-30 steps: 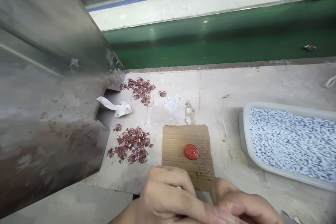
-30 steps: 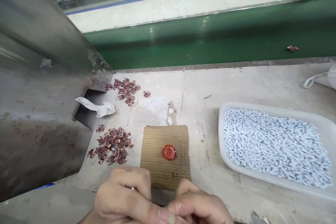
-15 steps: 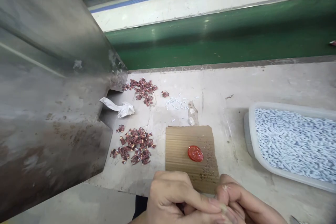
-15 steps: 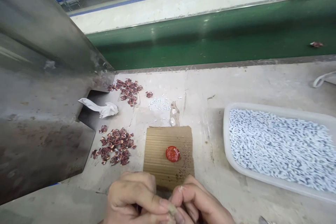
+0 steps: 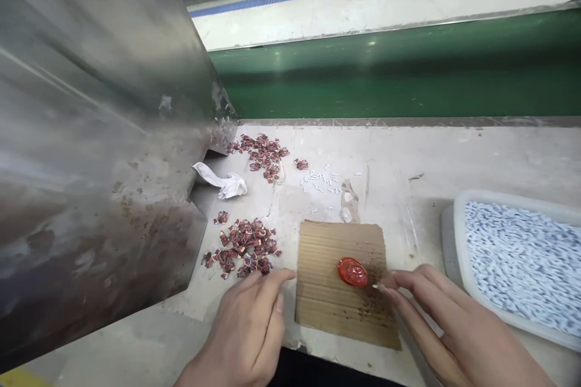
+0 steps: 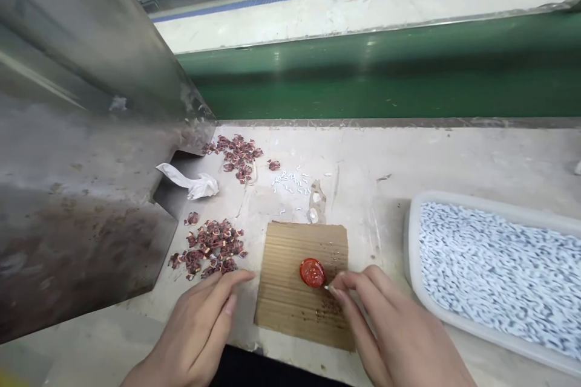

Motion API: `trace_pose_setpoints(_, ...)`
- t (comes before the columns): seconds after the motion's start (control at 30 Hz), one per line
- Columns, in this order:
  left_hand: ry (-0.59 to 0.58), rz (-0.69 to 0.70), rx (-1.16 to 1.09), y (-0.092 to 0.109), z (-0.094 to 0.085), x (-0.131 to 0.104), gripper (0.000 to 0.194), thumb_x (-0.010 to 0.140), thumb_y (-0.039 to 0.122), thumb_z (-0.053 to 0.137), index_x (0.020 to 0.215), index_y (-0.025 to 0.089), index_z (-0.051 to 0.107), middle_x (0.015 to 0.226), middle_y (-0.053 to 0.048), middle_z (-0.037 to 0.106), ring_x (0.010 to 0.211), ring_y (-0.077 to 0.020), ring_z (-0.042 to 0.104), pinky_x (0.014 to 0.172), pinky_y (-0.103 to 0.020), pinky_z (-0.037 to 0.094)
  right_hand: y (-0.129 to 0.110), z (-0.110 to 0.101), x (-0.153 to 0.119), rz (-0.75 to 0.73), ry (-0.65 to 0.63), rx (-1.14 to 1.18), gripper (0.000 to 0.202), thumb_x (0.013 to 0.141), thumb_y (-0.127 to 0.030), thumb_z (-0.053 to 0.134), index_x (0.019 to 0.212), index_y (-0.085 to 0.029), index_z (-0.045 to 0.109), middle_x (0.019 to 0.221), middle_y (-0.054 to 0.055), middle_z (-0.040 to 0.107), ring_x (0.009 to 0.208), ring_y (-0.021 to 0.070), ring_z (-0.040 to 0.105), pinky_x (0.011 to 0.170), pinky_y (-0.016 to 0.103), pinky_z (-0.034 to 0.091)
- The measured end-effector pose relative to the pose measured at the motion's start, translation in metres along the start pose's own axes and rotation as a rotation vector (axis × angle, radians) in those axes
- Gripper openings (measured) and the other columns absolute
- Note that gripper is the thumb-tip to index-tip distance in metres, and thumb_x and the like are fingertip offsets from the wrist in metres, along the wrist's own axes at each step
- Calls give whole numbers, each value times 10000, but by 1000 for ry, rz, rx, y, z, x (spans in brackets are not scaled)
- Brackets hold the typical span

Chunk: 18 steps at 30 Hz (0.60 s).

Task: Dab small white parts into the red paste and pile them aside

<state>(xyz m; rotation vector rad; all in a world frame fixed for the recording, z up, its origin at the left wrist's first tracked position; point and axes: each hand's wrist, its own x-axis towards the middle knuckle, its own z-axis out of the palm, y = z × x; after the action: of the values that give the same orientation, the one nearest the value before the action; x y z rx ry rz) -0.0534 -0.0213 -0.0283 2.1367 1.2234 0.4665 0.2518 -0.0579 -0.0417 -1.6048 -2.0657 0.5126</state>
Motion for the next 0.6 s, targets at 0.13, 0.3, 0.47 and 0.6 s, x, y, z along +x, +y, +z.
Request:
trace_pose_setpoints(0.13, -21, -56, -51, -1, -9, -6, 418, 993, 62, 398, 1258, 247, 662, 915, -30, 719, 828, -240, 686, 770, -368, 577, -12, -4, 17, -134, -11, -203, 359, 1212, -406, 295, 1102, -218, 581, 895, -4, 614, 646, 95, 688, 540, 209, 523)
trace_pose_setpoints(0.3, -8, -107, -171, -3, -17, -7, 443, 1048, 93, 493, 1384, 295, 699, 1162, -35, 792, 1060, -198, 752, 936, -299, 625, -18, 3, 21, -194, -1, -261, 365, 1204, -361, 281, 1080, -209, 588, 828, -2, 570, 511, 121, 619, 452, 273, 450)
trace_pose_setpoints(0.47, 133, -167, -346, -6, -17, -4, 328, 916, 87, 734, 1056, 340, 887, 957, 15, 878, 906, -162, 825, 840, -203, 658, -13, -1, 14, -179, -27, -278, 356, 1199, -383, 306, 1086, -214, 599, 849, 8, 573, 548, 119, 642, 421, 264, 432)
trace_pose_setpoints(0.6, 222, -239, -491, -4, -15, -1, 319, 759, 54, 863, 807, 367, 905, 911, 31, 891, 818, -157, 853, 769, -150, 662, 6, -2, -21, -81, -28, -245, 312, 1194, -429, 362, 1164, -239, 607, 968, 13, 637, 737, 101, 744, 597, 176, 576)
